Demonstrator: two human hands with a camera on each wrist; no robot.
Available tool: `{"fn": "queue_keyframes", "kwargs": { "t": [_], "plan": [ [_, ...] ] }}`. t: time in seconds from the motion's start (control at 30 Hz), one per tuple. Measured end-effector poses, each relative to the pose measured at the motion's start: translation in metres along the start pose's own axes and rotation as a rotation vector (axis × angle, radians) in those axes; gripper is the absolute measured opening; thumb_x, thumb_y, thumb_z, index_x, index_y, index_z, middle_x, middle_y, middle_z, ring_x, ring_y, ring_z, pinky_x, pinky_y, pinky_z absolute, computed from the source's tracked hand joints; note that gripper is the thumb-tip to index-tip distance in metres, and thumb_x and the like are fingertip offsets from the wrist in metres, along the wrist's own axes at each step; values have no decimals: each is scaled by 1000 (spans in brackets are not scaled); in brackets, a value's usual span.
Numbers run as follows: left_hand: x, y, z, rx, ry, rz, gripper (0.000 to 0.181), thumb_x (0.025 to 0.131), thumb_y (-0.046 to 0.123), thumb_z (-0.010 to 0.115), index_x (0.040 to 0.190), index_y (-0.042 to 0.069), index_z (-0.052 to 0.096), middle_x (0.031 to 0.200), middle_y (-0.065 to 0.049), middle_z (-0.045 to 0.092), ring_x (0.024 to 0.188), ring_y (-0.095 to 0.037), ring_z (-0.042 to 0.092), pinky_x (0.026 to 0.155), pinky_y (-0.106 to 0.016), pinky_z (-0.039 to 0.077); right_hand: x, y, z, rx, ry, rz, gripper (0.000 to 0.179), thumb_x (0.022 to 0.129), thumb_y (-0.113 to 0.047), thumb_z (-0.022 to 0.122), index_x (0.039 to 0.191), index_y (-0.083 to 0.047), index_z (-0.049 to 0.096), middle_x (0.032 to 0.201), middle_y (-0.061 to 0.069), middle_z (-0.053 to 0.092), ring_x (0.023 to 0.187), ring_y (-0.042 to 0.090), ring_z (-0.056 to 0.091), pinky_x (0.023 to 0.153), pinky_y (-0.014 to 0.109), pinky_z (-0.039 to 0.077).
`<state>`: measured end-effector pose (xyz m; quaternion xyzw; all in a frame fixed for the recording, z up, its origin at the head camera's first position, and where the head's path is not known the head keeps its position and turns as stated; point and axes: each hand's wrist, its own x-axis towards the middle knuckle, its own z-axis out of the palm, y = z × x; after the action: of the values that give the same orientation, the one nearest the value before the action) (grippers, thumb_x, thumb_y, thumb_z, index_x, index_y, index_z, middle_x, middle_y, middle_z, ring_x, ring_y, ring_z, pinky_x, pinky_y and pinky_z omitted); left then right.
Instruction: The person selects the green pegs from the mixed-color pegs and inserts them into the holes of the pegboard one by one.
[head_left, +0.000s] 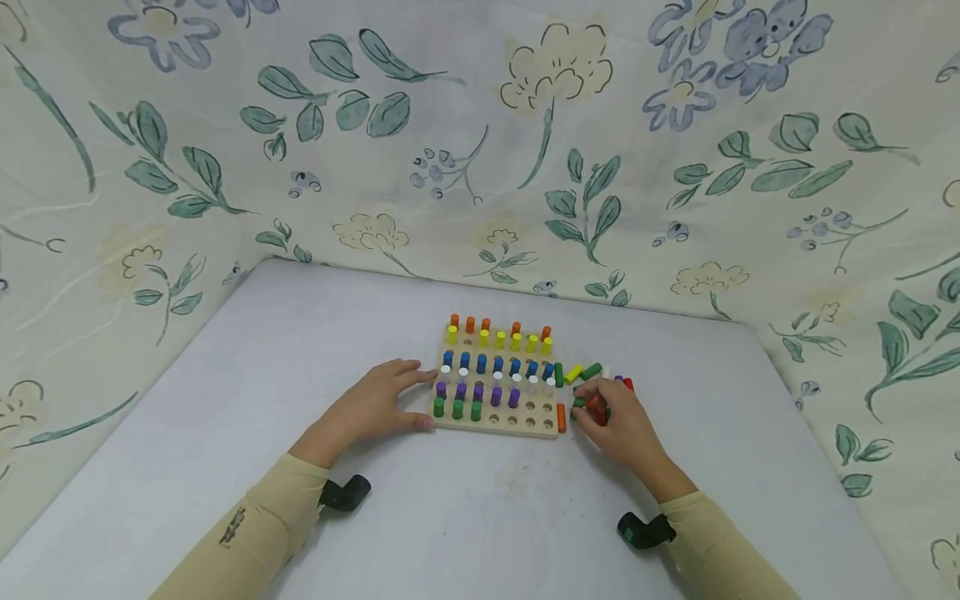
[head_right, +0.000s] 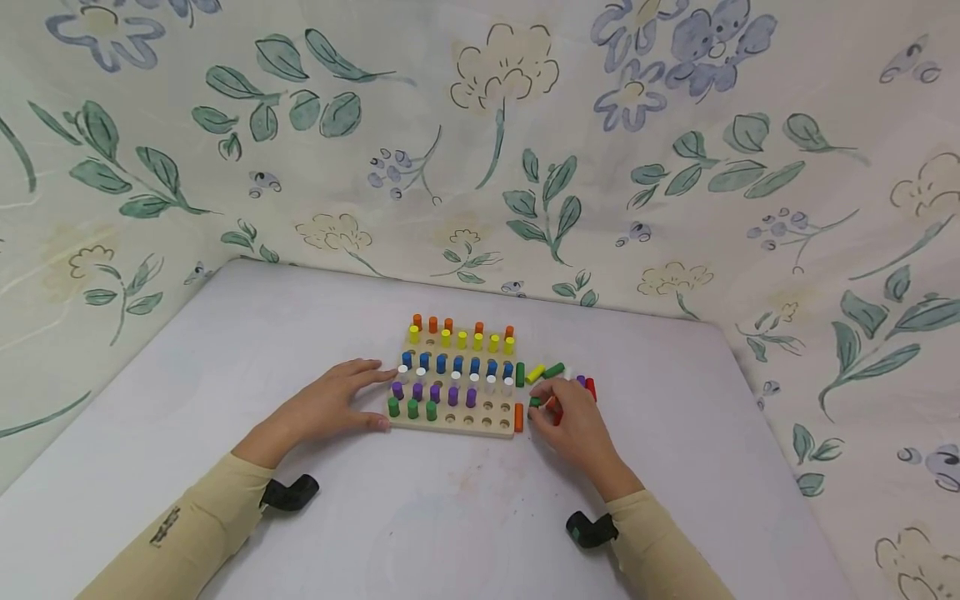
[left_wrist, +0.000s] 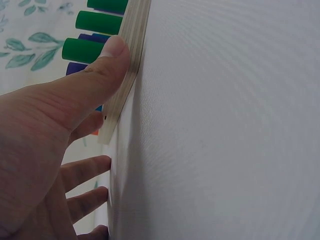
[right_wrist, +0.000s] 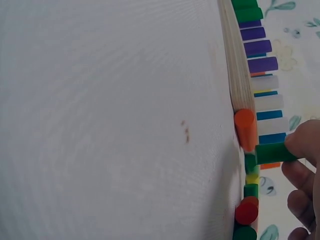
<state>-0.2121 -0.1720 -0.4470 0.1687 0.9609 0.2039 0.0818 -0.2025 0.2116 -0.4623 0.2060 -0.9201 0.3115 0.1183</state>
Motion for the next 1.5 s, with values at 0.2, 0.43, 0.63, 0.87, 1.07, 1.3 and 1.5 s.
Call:
{"fn": "queue_keyframes", "kwargs": {
  "t": [0.2,0.43,0.63,0.87,1.07,1.3,1.5],
  "plan": [
    [0,1,0,-3,1,1,86,82,57,79,153,19,49,160,-19,37,149,-45,27,117,-66,28,0,1,1,22,8,-19,25,86,-9,81,106,-9,66,91,-1,60,82,15,51,67,29,47],
    [0,0,0,-4,-2,-3,86,82,56,79,153,19,49,160,-19,37,149,-44,27,118,-65,27,1,-1,2,62,17,-45,25,86,-8,81,105,-10,66,87,1,59,80,17,52,66,26,47],
    [0,0,0,-2,1,1,86,82,57,78,153,19,49,160,-19,37,149,-45,27,117,-65,27,1,-1,6,84,17,-58,27,85,-7,82,106,-11,66,89,2,60,81,19,52,66,27,48],
    [-1,0,0,-8,8,8,85,82,56,79,153,19,49,160,-19,37,148,-45,28,117,-65,28,3,-6,7,100,9,-67,26,85,-9,82,106,-13,67,91,-2,60,80,13,49,65,25,45],
    [0,0,1,-10,8,4,85,82,58,78,153,19,49,160,-19,37,148,-45,28,117,-66,28,4,-11,9,116,11,-99,27,85,-9,83,107,-13,68,92,-5,60,81,13,48,67,25,46],
    [-1,1,-1,-13,5,-8,86,82,57,79,153,19,49,160,-19,37,148,-45,28,117,-66,28,7,-14,14,119,1,-128,26,85,-10,83,107,-13,68,93,-6,64,83,12,50,68,25,47],
    [-1,1,0,-19,5,-3,86,82,57,78,153,19,48,160,-18,37,149,-45,27,117,-66,27,8,-18,18,107,-21,-128,27,87,-11,82,109,-13,68,96,-7,66,85,15,54,71,27,49]
  ]
}}
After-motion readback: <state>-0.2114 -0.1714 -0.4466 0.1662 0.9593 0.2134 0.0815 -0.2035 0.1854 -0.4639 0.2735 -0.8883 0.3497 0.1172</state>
